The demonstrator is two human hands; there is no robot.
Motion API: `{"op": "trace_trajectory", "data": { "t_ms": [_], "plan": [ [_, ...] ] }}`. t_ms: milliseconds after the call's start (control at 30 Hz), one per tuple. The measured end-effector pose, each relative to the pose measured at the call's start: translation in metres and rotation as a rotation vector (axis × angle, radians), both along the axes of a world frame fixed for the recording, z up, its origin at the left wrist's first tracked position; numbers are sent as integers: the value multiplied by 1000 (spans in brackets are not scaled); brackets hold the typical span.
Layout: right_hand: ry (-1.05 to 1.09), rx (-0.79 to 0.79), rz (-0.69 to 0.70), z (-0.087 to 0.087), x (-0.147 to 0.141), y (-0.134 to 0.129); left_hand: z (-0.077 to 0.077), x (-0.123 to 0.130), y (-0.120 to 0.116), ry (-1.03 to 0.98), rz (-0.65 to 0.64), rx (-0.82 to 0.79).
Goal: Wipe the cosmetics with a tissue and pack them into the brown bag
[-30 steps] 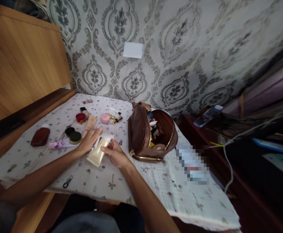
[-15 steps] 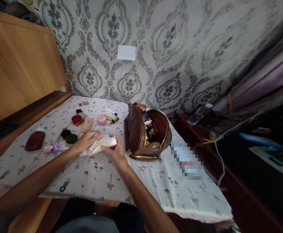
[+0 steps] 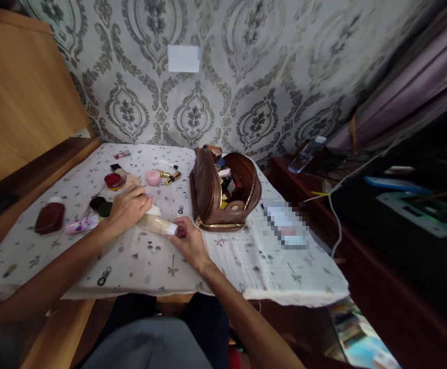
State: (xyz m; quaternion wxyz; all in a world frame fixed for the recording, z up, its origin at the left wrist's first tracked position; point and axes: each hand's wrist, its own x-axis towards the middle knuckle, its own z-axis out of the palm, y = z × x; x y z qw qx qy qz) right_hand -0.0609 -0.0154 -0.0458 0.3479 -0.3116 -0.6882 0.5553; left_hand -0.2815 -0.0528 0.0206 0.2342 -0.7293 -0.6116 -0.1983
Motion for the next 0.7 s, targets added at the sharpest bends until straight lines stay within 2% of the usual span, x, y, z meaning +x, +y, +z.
{"op": "trace_trajectory", "data": {
  "t_ms": [100, 167, 267, 367, 467, 600, 700],
  "plan": [
    [-19, 14, 4, 3, -1, -2, -4, 15, -7, 89, -189, -39],
    [-24, 29, 13, 6, -1, -3, -11, 32, -12, 113, -270, -12],
    [-43, 93, 1, 10, 1, -4, -20, 56, -17, 95, -264, 32],
    [-72, 168, -21, 12, 2, -5, -23, 67, -20, 64, -276, -54],
    [-74, 135, -21, 13, 2, -7, -20, 64, -27, 4, -382, -125],
    [-60, 80, -1, 12, 1, -8, -22, 46, -36, -40, -524, -189],
    [-62, 79, -13, 10, 0, -6, -28, 33, -37, -24, -530, -166]
  ]
}}
